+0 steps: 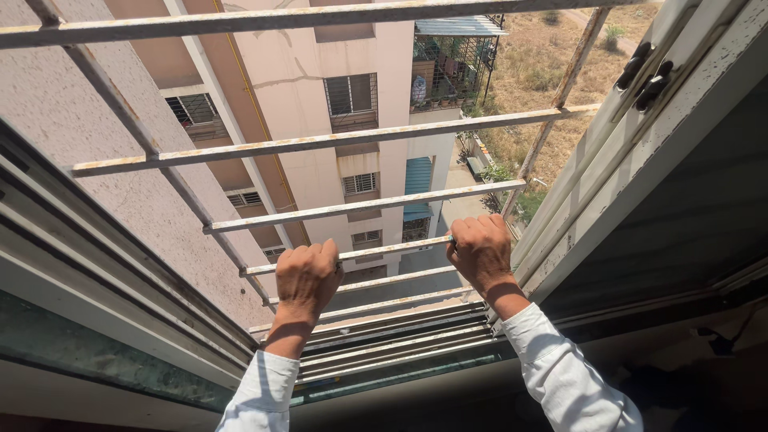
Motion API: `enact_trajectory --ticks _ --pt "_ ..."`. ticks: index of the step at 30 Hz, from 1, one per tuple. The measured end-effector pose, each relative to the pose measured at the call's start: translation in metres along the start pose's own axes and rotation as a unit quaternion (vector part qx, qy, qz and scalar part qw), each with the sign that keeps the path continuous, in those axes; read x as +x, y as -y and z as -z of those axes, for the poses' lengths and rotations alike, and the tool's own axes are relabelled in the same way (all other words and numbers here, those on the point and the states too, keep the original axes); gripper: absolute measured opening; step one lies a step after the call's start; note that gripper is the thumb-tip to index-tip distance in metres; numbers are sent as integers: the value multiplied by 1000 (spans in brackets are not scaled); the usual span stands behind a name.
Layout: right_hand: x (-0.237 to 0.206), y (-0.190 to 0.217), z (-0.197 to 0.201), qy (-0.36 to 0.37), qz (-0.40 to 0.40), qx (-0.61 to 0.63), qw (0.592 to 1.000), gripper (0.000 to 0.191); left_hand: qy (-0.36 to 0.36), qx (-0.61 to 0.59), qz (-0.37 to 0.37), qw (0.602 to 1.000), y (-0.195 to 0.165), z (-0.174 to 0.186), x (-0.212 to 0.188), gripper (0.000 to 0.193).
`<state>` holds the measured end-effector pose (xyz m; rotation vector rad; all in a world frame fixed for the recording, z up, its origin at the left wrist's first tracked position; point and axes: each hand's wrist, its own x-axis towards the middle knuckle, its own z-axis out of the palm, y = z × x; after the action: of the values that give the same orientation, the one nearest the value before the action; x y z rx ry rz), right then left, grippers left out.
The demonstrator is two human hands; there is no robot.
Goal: The person stands at an open window and rubs a small abrasive block along the horizontal metal bars of the window grill, working bar by bar to remove rust and residue. They reposition the block repeatedly along different bars and continue sanding across the grill.
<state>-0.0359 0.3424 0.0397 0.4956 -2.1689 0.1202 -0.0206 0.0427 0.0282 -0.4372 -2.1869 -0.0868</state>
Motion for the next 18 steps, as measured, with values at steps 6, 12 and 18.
enact_trajectory --ticks 6,12,18 --pt "5 7 -3 -9 -26 2 1000 19 -24 -4 30 999 50 15 -17 21" --pt "24 68 -14 100 -5 -3 995 13 -35 20 69 997 41 14 -16 18" --pt "53 187 -52 134 88 50 986 16 -41 -1 58 997 41 19 -18 23"
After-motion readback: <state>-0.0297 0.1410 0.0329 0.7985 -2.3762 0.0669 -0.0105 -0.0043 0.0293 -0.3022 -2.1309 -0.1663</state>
